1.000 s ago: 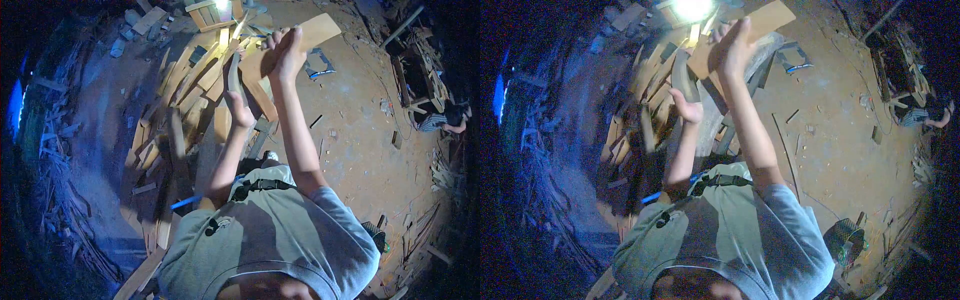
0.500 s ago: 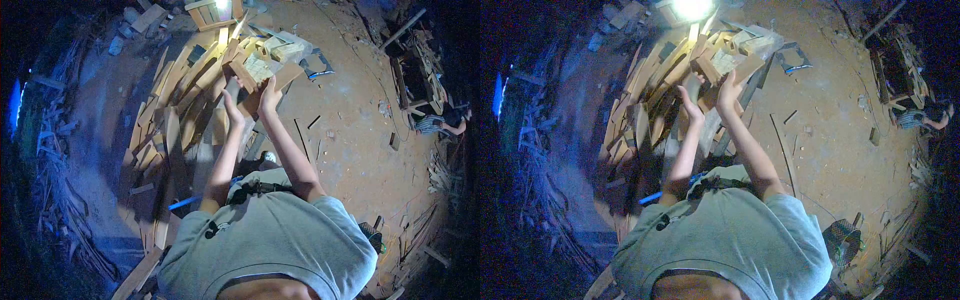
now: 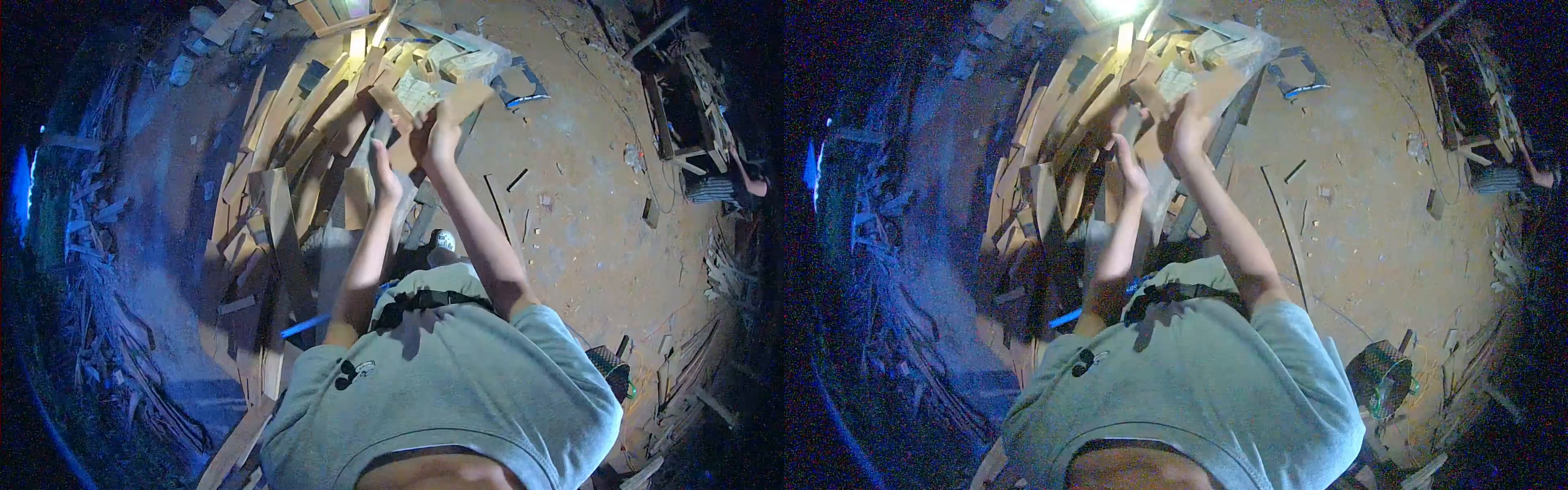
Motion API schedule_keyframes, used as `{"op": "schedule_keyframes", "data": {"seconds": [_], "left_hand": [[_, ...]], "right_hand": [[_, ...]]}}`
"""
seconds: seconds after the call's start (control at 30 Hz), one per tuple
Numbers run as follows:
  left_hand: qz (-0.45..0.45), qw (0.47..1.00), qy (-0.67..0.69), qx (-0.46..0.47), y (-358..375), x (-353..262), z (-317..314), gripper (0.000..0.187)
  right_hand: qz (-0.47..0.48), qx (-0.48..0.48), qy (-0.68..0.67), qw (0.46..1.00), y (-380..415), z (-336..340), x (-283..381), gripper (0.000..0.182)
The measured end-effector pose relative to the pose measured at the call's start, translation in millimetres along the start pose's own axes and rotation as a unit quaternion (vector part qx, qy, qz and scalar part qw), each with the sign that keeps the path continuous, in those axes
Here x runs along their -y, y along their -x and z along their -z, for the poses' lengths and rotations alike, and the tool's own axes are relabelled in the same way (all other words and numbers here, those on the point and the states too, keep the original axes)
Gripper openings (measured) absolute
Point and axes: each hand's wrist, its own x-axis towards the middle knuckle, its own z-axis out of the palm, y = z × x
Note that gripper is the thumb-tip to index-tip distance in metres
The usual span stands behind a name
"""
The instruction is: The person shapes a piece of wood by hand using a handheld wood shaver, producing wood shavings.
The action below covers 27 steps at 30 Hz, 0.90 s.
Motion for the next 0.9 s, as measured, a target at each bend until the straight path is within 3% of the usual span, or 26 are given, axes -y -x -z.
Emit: {"op": "schedule_keyframes", "data": {"seconds": [0.07, 0.13, 0.17, 0.2, 0.27, 0.3, 0.33, 0.37, 0.4, 0.47, 0.5, 0.6, 0.63, 0.67, 0.73, 0.8, 0.87, 0.9], "left_hand": [[-0.023, 0.999, 0.035, 0.004, -5, 1, -2, 0.055], [-0.093, 0.993, -0.038, 0.058, -8, -5, -6, 0.056], [-0.159, 0.981, -0.077, 0.086, -18, -10, -11, 0.056], [-0.157, 0.981, -0.078, 0.086, -27, -21, -17, 0.056], [-0.243, 0.952, -0.181, 0.053, -40, -35, -27, 0.055], [-0.242, 0.952, -0.18, 0.052, -46, -27, -26, 0.055], [-0.155, 0.985, -0.066, 0.027, -52, -14, -22, 0.054], [-0.066, 0.997, 0.05, 0.002, -54, -5, -19, 0.053], [-0.07, 0.996, 0.052, 0.002, -52, 4, -16, 0.053], [-0.05, 0.995, 0.087, 0.027, -43, 10, -11, 0.056], [-0.049, 0.995, 0.086, 0.028, -41, 13, -9, 0.056], [-0.156, 0.985, 0.021, 0.067, -45, -4, -18, 0.058], [-0.117, 0.992, 0.025, 0.031, -39, -20, -25, 0.054], [-0.174, 0.982, -0.028, 0.068, -47, -23, -19, 0.058], [-0.215, 0.963, -0.125, 0.099, -41, -37, -21, 0.065], [-0.275, 0.942, -0.189, 0.038, -30, -50, -32, 0.066], [-0.302, 0.938, -0.164, 0.051, -36, -67, -38, 0.068], [-0.309, 0.938, -0.144, 0.063, -41, -71, -37, 0.069]], "right_hand": [[-0.054, 0.002, -0.048, 0.997, 10, -16, 11, 0.018], [0.048, 0.037, -0.072, 0.996, -3, -25, 16, 0.021], [0.046, 0.034, -0.07, 0.996, -19, -31, 18, 0.021], [0.08, 0.034, -0.119, 0.989, -42, -38, 22, 0.024], [0.113, 0.036, -0.165, 0.979, -43, -50, 33, 0.028], [0.105, 0.094, -0.124, 0.982, -29, -55, 37, 0.028], [0.096, 0.153, -0.084, 0.98, -14, -58, 41, 0.029], [0.056, 0.136, -0.094, 0.985, -5, -56, 42, 0.032], [0.057, 0.14, -0.093, 0.984, -11, -58, 42, 0.032], [0.133, 0.049, -0.062, 0.988, -21, -60, 42, 0.03], [0.083, 0.133, -0.127, 0.979, -27, -55, 49, 0.026], [0.12, 0.077, -0.11, 0.984, -26, -54, 36, 0.024], [0.045, 0.152, -0.123, 0.98, 4, -58, 45, 0.025], [0.044, 0.154, -0.125, 0.979, 14, -66, 52, 0.025], [0.133, 0.094, -0.05, 0.985, 24, -73, 59, 0.028], [0.138, 0.139, -0.119, 0.973, -2, -67, 56, 0.03], [0.135, 0.157, -0.143, 0.968, 0, -80, 65, 0.032], [0.162, 0.15, -0.052, 0.974, 9, -79, 67, 0.033]]}}
